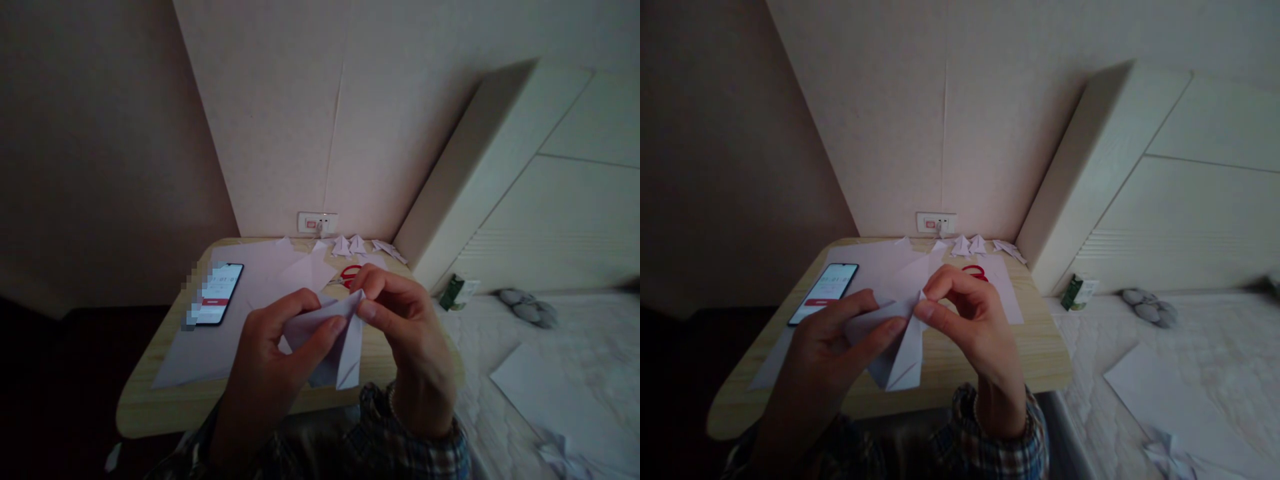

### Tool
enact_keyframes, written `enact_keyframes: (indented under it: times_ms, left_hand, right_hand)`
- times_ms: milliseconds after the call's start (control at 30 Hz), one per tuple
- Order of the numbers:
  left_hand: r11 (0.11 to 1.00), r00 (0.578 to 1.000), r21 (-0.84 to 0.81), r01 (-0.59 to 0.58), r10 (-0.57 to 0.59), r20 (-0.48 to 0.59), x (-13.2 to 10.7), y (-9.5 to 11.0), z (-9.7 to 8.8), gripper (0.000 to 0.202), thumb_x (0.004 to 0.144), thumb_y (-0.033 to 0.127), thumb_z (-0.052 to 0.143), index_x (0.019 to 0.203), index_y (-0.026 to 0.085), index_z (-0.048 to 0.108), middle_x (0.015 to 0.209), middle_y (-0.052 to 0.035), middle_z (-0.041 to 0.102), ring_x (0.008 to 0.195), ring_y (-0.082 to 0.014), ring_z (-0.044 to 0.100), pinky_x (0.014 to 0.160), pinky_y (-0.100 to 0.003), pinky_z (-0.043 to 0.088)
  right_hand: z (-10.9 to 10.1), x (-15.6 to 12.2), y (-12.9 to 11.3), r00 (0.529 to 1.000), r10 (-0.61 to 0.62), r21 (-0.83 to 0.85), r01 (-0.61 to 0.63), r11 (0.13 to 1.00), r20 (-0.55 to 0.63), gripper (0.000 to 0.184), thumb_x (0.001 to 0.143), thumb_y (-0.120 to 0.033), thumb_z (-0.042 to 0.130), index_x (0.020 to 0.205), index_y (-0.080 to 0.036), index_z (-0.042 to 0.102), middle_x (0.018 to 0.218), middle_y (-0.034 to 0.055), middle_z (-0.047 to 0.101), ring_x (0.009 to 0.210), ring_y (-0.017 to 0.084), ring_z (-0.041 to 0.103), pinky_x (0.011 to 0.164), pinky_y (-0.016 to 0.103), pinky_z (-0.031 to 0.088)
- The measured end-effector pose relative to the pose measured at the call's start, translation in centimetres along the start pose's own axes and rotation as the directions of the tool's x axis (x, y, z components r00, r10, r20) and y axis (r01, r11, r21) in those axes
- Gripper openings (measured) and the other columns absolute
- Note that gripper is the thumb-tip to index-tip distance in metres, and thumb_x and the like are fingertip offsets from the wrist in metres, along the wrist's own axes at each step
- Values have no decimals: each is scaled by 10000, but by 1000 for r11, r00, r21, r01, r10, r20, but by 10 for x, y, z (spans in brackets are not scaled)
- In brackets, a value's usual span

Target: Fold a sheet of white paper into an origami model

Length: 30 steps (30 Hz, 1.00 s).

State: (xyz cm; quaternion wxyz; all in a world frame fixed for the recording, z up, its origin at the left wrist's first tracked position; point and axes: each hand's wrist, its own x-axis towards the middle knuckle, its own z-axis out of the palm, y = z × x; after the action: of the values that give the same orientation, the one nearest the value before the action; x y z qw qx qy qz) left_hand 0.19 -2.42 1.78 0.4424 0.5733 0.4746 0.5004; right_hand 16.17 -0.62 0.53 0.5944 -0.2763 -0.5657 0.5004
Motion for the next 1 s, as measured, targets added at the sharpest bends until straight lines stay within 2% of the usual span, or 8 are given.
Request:
enact_keyframes:
  times_ms: [200,400,533,767,1000]
  left_hand:
    - [1000,1000,20,-9,9,1,0,0,0,260,735,308,692,557,213,528,527,68,453,508,-106,423,475,-218,316]
    - [1000,1000,20,-23,23,-13,0,3,0,267,738,304,682,548,211,520,523,72,447,499,-99,404,464,-219,297]
    - [1000,1000,1,-10,10,-16,-1,3,2,275,744,309,692,552,209,522,523,74,451,495,-96,403,461,-216,296]
    - [999,998,-7,-31,31,-45,-1,2,3,266,735,291,704,551,211,528,519,73,464,501,-100,421,471,-217,314]
    - [999,999,16,-29,30,-26,-1,2,2,272,749,305,688,554,215,521,522,76,461,502,-101,418,469,-220,302]
  right_hand:
    - [3,-3,1,1000,-21,10,21,1000,-23,193,826,-267,802,674,-228,690,717,-37,575,706,125,516,652,249,397]
    - [4,-4,2,995,-89,-59,87,994,-32,185,865,-171,723,693,-229,690,709,-43,564,737,126,520,699,253,398]
    - [5,-4,3,992,-116,-96,110,989,-58,202,867,-166,718,682,-228,664,706,-50,558,740,125,512,694,256,387]
    - [5,-2,1,995,-91,-118,85,989,-42,206,858,-138,706,686,-230,640,729,-51,561,727,122,506,664,263,376]
    - [5,-3,0,994,-94,-136,86,987,-52,216,837,-126,712,667,-229,629,712,-54,548,715,124,498,652,271,369]
